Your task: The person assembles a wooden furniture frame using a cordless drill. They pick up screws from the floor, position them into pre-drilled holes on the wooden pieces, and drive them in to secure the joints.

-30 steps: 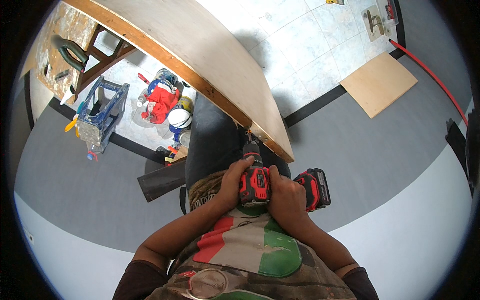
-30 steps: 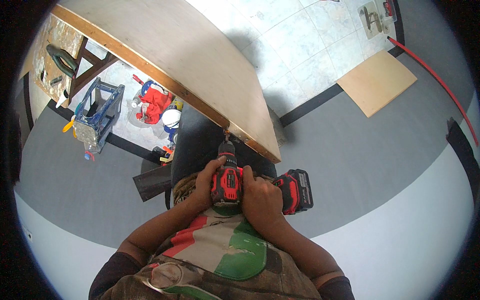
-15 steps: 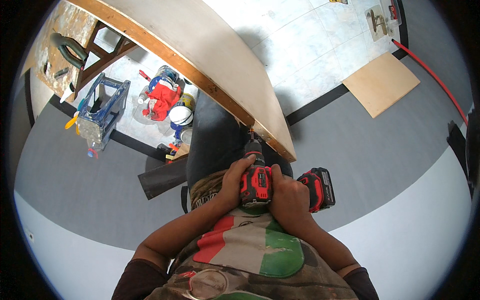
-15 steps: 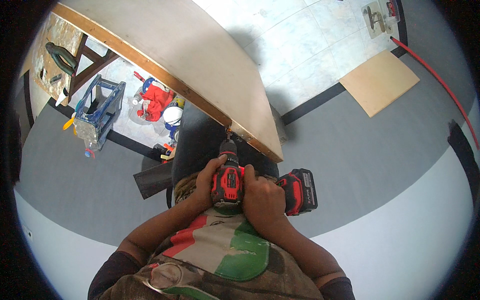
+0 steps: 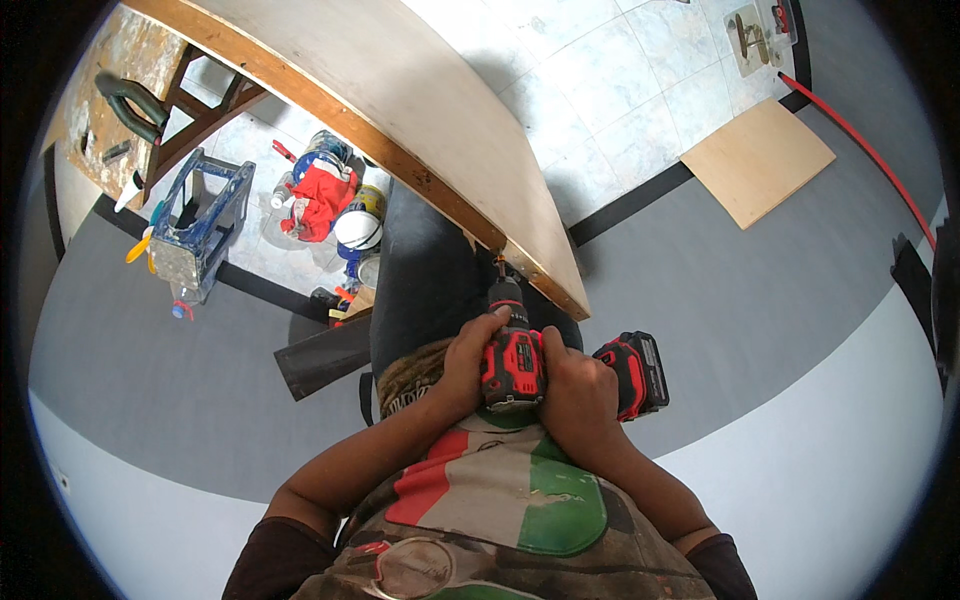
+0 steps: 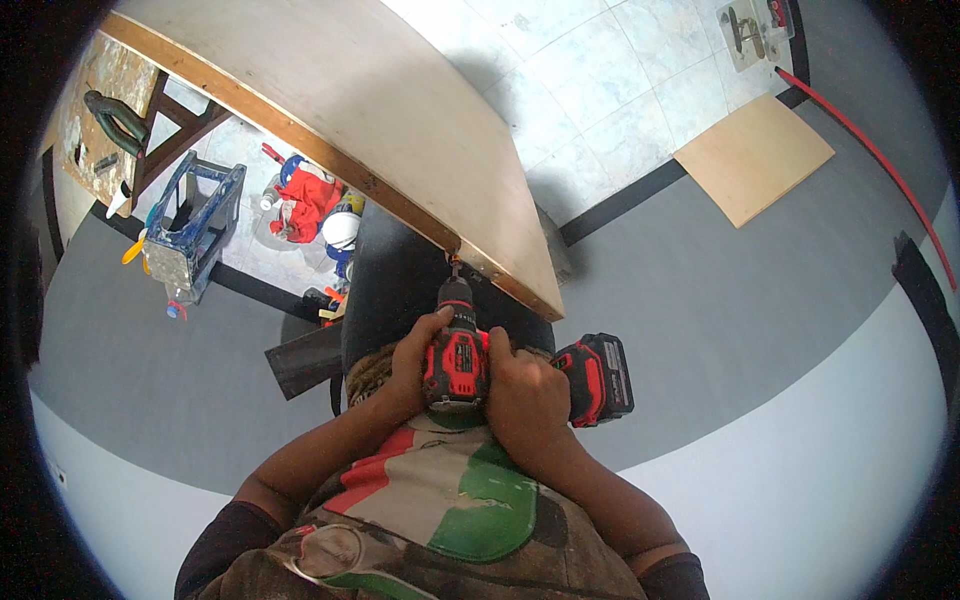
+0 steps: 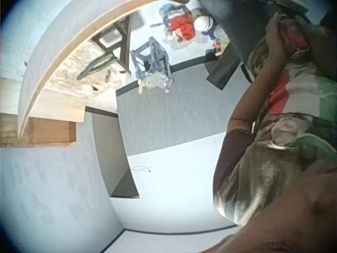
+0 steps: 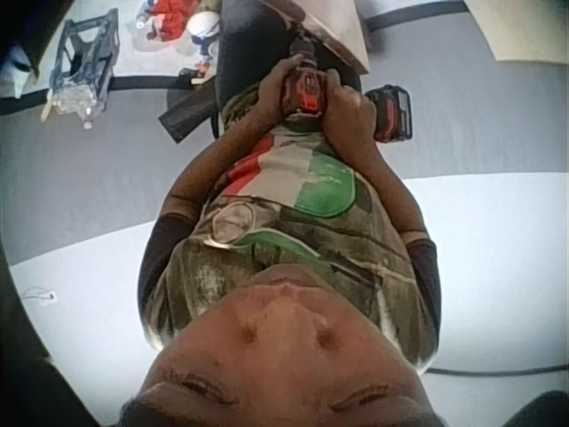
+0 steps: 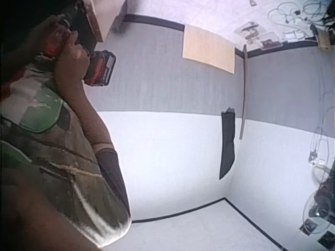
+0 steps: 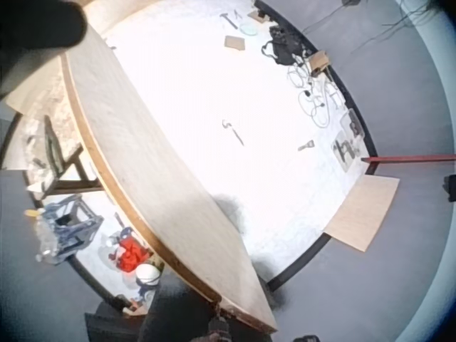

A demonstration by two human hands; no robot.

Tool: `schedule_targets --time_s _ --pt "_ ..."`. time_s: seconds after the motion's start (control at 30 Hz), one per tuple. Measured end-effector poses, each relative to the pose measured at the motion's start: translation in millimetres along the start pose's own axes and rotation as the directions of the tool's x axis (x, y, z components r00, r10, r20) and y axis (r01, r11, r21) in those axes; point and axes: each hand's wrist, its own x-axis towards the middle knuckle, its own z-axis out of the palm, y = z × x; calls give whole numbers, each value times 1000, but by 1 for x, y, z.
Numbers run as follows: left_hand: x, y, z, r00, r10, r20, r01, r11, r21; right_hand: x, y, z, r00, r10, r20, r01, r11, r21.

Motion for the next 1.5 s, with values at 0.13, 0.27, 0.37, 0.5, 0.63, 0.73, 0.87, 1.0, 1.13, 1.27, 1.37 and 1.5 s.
schedule_targets --time_s 0.13,0.27,0.37,0.5,0.63,0.73,0.87,1.0,1.13,1.27,1.37,1.5 --pt "0 -1 -3 1000 14 9 -14 1000 -22 2 -4 -4 999 29 42 -29 1000 2" --pt "5 -11 -7 1000 -5 21 6 999 -53 3 -5 -5 998 44 53 -44 999 -2" --pt "1 -1 0 999 -47 -3 47 996 -79 3 -5 -5 998 42 45 -42 999 5" --pt "-2 -1 -1 999 -42 0 42 996 -83 2 -5 -4 999 32 29 -32 999 -7" --pt "2 -7 -1 1000 -30 -2 30 993 -116 2 -4 0 999 39 21 -39 999 -8" --pt "4 -14 -3 999 40 1 -39 998 -47 0 -4 2 1000 27 0 -27 999 -23" --pt "4 -15 1 994 113 3 -112 989 97 1 0 -1 1000 0 -1 0 1000 -21" --pt "7 -15 -3 1000 10 -9 -11 1000 -21 2 -1 -2 999 9 31 -8 1000 -12" --pt "7 -15 2 1000 -2 -16 1 1000 -20 4 0 -6 997 24 78 -22 999 -38" --pt "3 -10 1 999 46 -5 -46 998 35 5 -2 -7 995 32 93 -30 999 -29" --pt "4 -12 0 999 40 2 -40 999 7 5 -1 -9 992 46 120 -44 999 -18" --pt "1 -7 4 999 -19 -37 17 999 -37 7 -2 -12 985 61 161 -58 998 -22"
